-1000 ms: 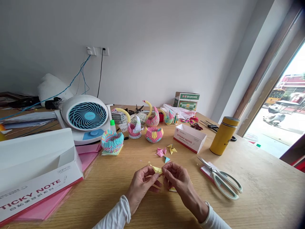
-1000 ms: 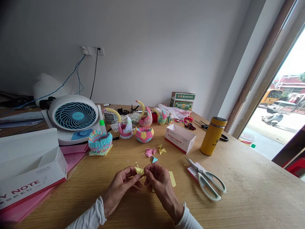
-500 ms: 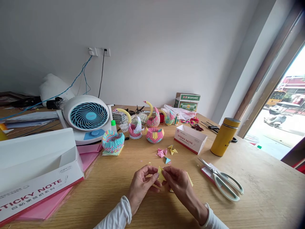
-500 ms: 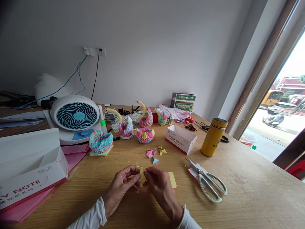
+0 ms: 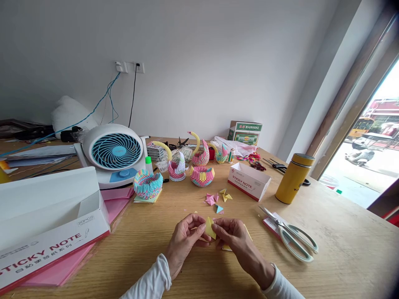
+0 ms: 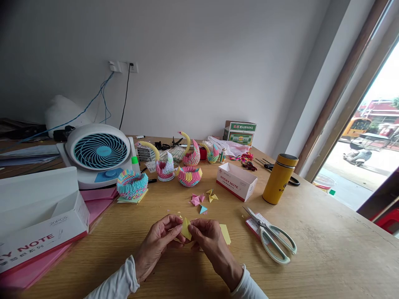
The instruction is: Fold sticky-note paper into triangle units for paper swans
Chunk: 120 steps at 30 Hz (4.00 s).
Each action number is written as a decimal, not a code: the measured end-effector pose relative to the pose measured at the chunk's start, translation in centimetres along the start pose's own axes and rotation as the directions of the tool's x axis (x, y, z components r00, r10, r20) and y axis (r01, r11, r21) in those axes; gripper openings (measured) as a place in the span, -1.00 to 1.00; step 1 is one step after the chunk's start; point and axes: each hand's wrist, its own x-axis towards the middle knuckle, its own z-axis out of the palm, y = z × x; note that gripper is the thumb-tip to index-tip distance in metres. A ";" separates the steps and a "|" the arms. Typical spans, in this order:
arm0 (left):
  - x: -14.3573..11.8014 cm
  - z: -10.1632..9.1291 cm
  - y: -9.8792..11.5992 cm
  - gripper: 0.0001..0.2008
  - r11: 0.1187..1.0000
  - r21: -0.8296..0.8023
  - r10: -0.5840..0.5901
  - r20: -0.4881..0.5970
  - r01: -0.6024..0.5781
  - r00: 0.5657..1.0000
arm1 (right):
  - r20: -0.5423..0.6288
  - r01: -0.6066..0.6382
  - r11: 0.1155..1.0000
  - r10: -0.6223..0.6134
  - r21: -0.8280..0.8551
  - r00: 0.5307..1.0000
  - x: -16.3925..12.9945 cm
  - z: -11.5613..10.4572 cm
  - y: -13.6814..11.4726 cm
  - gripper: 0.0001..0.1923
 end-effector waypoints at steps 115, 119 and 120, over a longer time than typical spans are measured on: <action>-0.3 0.2 -0.5 -0.65 0.967 0.253 0.003 0.117 -0.033 0.993 | -0.115 0.182 0.947 -0.219 -0.265 0.969 -0.1 0.4 0.9 -0.66; -0.4 0.3 -0.2 -0.69 0.961 0.268 0.018 0.174 -0.065 0.985 | -0.087 0.132 0.970 -0.153 -0.205 0.984 -0.1 0.4 0.6 -0.64; -0.4 0.2 -0.2 -0.69 0.961 0.265 0.024 0.195 -0.076 0.980 | -0.087 0.115 0.974 -0.134 -0.196 0.987 -0.1 0.3 0.5 -0.63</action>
